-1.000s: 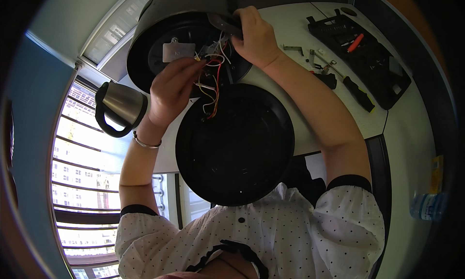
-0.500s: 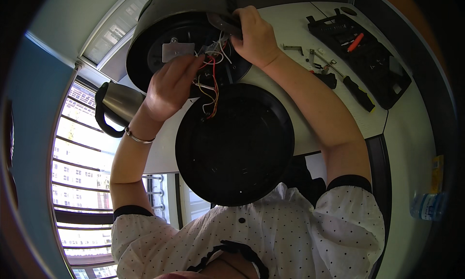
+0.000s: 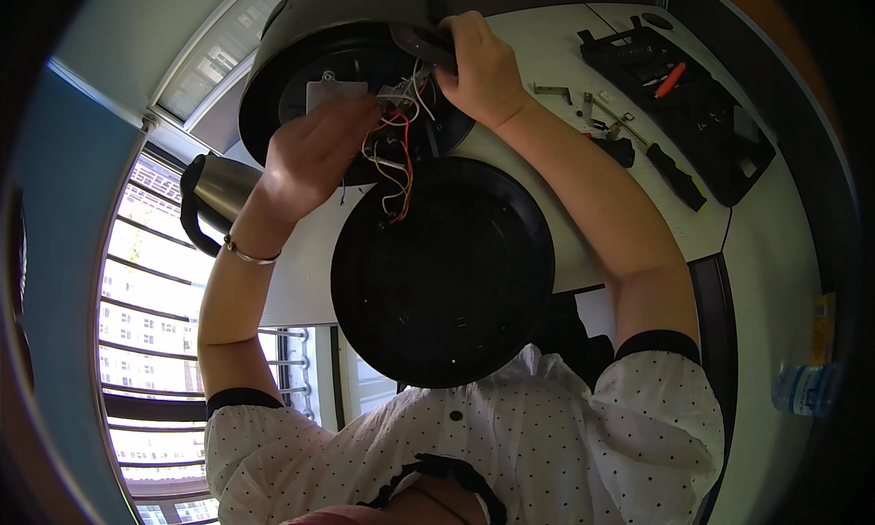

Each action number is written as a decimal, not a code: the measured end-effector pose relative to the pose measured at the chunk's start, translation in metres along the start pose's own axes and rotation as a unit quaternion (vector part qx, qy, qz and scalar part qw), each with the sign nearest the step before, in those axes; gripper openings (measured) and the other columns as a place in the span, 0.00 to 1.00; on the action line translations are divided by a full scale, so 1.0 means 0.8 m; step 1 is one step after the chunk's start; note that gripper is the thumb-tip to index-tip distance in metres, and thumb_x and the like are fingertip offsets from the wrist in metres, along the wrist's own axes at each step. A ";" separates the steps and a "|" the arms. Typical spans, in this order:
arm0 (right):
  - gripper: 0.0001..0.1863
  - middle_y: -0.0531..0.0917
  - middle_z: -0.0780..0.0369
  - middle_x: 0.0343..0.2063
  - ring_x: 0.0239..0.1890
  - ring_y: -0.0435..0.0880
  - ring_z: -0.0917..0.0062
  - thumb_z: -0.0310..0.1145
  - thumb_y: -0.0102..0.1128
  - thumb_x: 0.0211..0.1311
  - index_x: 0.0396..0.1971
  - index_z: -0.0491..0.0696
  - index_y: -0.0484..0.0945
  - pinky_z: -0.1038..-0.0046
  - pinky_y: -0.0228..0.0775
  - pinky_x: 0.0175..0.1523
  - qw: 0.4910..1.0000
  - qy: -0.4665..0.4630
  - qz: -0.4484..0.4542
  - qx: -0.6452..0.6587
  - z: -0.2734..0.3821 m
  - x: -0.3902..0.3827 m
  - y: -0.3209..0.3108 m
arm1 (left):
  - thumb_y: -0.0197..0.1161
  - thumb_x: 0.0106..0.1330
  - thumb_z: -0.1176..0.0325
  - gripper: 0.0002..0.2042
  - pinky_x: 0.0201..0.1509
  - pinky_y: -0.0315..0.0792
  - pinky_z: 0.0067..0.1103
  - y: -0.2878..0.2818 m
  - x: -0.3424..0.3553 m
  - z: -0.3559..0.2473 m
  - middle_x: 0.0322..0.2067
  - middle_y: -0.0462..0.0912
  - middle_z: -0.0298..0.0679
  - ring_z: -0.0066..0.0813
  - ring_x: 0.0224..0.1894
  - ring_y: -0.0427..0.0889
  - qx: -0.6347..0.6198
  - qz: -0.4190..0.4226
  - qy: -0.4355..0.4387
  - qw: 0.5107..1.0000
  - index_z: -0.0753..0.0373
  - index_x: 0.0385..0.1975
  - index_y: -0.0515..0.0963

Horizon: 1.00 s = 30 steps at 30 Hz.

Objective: The person works on the internal wiring of a disassembled appliance, likely a rice cooker. They hold the device and manipulate various colored wires and a small circuit board with their hands, attempting to connect or adjust components.

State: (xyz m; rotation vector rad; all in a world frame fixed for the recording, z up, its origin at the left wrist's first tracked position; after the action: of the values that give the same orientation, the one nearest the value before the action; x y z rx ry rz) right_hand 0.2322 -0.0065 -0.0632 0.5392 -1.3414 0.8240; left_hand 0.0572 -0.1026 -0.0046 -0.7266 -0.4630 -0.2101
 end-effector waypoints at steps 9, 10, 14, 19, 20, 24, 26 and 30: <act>0.19 0.76 0.55 0.32 0.31 0.80 0.59 0.21 0.62 0.40 0.37 0.42 0.71 0.66 0.74 0.33 1.000 0.007 0.003 0.003 -0.001 -0.001 0.000 | 0.67 0.47 0.76 0.08 0.31 0.78 0.20 0.005 0.007 0.012 0.36 0.82 0.39 0.32 0.33 0.83 -0.099 -0.003 -0.072 0.993 0.64 0.28 0.79; 0.19 0.76 0.55 0.32 0.31 0.80 0.58 0.21 0.62 0.40 0.37 0.42 0.71 0.66 0.74 0.33 1.000 0.005 0.003 0.002 -0.001 -0.001 0.000 | 0.69 0.48 0.77 0.08 0.31 0.79 0.20 0.003 0.011 0.014 0.34 0.82 0.40 0.33 0.33 0.83 -0.113 -0.015 -0.084 0.990 0.64 0.28 0.79; 0.21 0.75 0.55 0.32 0.30 0.80 0.60 0.22 0.63 0.39 0.38 0.43 0.70 0.67 0.74 0.33 1.000 -0.017 -0.006 -0.008 0.000 -0.001 0.000 | 0.69 0.48 0.77 0.08 0.30 0.77 0.20 0.014 0.006 0.022 0.30 0.83 0.39 0.32 0.30 0.83 -0.142 -0.026 -0.119 0.982 0.65 0.28 0.79; 0.24 0.74 0.58 0.33 0.28 0.79 0.63 0.24 0.64 0.37 0.40 0.44 0.70 0.69 0.75 0.32 0.999 -0.029 -0.003 -0.020 -0.003 -0.002 0.002 | 0.68 0.51 0.76 0.07 0.29 0.75 0.20 0.026 0.002 0.031 0.28 0.83 0.40 0.30 0.28 0.83 -0.198 -0.021 -0.209 0.957 0.66 0.28 0.80; 0.24 0.74 0.57 0.33 0.28 0.79 0.63 0.24 0.64 0.37 0.41 0.44 0.70 0.69 0.75 0.32 0.999 -0.028 -0.001 -0.019 -0.003 -0.003 0.002 | 0.68 0.51 0.76 0.06 0.29 0.76 0.20 0.027 0.002 0.031 0.28 0.83 0.40 0.30 0.28 0.83 -0.200 -0.021 -0.221 0.954 0.66 0.29 0.80; 0.26 0.74 0.57 0.34 0.29 0.79 0.62 0.24 0.65 0.36 0.41 0.44 0.69 0.68 0.75 0.33 0.999 -0.026 0.003 -0.019 -0.004 -0.003 0.002 | 0.69 0.50 0.73 0.07 0.30 0.75 0.23 0.032 0.004 0.032 0.28 0.82 0.40 0.34 0.28 0.81 -0.230 -0.037 -0.243 0.941 0.65 0.27 0.79; 0.24 0.74 0.56 0.33 0.30 0.79 0.60 0.23 0.64 0.37 0.40 0.44 0.70 0.67 0.74 0.34 1.000 -0.017 0.001 -0.011 -0.003 -0.002 0.000 | 0.69 0.49 0.72 0.07 0.31 0.75 0.25 0.034 0.004 0.033 0.29 0.81 0.40 0.37 0.29 0.81 -0.252 -0.048 -0.244 0.935 0.65 0.26 0.79; 0.21 0.76 0.54 0.33 0.32 0.79 0.57 0.21 0.62 0.38 0.38 0.43 0.71 0.64 0.74 0.35 1.000 0.006 -0.007 0.011 0.000 -0.001 -0.002 | 0.69 0.49 0.75 0.08 0.35 0.77 0.23 0.035 -0.001 0.034 0.33 0.82 0.41 0.36 0.32 0.82 -0.284 -0.050 -0.261 0.921 0.65 0.30 0.80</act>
State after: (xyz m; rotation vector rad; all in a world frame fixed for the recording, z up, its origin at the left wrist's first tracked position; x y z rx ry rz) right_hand 0.2337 -0.0076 -0.0637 0.5601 -1.3177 0.8305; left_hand 0.0570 -0.0637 -0.0038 -1.3443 -0.9722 -0.2490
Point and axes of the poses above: each hand's wrist, its own x-axis towards the middle knuckle, its own y-axis out of the palm, z = x × y, the point moved 4 cm from there along x, towards the middle knuckle
